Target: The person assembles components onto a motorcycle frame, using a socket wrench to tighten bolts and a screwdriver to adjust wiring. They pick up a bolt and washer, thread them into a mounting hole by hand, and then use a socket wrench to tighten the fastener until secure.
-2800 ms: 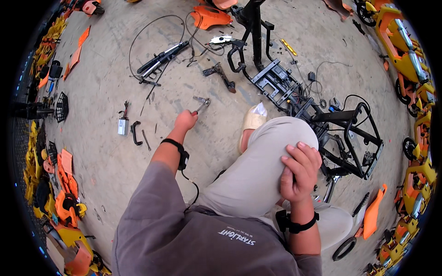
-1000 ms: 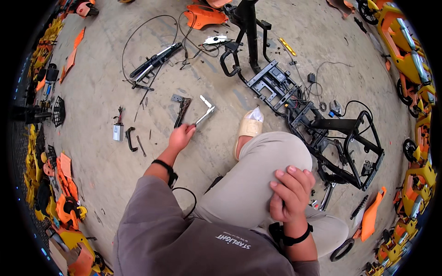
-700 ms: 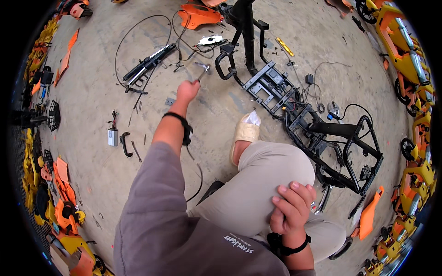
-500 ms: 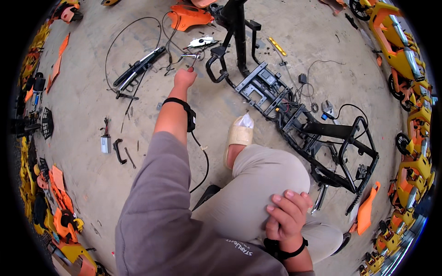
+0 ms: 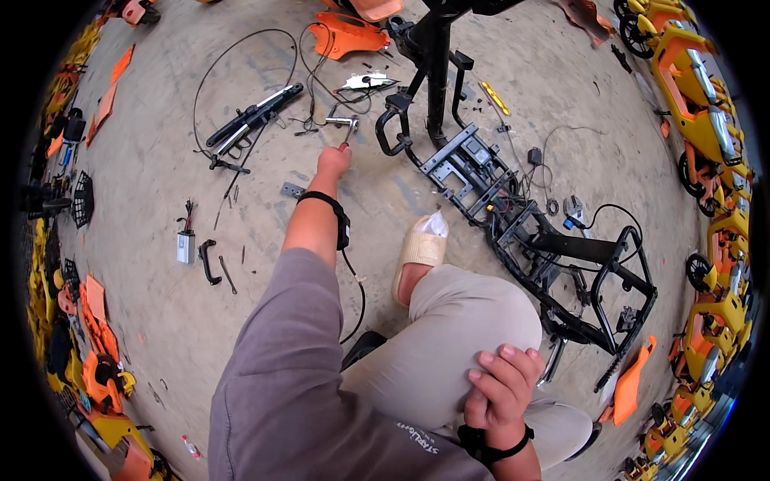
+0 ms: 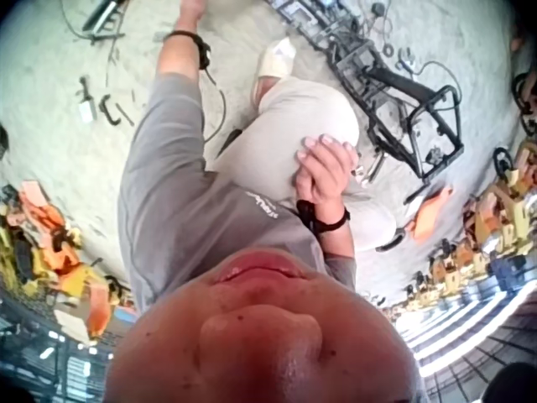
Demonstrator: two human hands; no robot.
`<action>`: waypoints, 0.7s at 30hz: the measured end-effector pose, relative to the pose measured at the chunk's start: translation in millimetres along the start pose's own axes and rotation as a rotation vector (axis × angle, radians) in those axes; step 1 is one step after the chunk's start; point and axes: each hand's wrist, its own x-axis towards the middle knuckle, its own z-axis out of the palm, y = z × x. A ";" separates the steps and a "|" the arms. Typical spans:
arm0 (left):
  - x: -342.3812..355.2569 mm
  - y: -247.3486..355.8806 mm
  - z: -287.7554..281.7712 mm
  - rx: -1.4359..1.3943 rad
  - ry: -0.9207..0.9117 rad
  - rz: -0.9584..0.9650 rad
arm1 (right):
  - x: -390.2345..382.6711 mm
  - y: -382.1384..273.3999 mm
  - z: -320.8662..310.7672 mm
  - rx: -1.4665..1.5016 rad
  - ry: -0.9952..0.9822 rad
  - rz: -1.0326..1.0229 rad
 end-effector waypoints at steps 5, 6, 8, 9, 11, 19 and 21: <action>-0.1 -28.5 6.8 -0.077 -0.137 0.001 | 0.6 0.1 1.6 0.009 0.016 -0.009; -11.7 -32.2 8.9 -0.125 -0.156 0.011 | -0.2 0.5 1.9 0.016 0.026 -0.004; -35.0 -42.8 8.0 -0.128 -0.180 -0.005 | -0.9 -0.1 1.3 0.025 0.033 -0.004; -48.9 -48.2 8.6 -0.134 -0.208 -0.023 | -1.5 -0.2 1.4 0.029 0.036 -0.003; -84.4 -58.4 7.0 -0.175 -0.206 -0.021 | -2.0 2.0 0.9 0.032 0.035 -0.005; -164.4 -108.6 16.5 -0.142 -0.175 -0.066 | -6.2 8.5 -2.1 0.036 0.040 -0.027; -175.7 -107.3 11.6 -0.149 -0.197 -0.019 | -8.7 6.4 -4.0 0.036 -0.003 0.009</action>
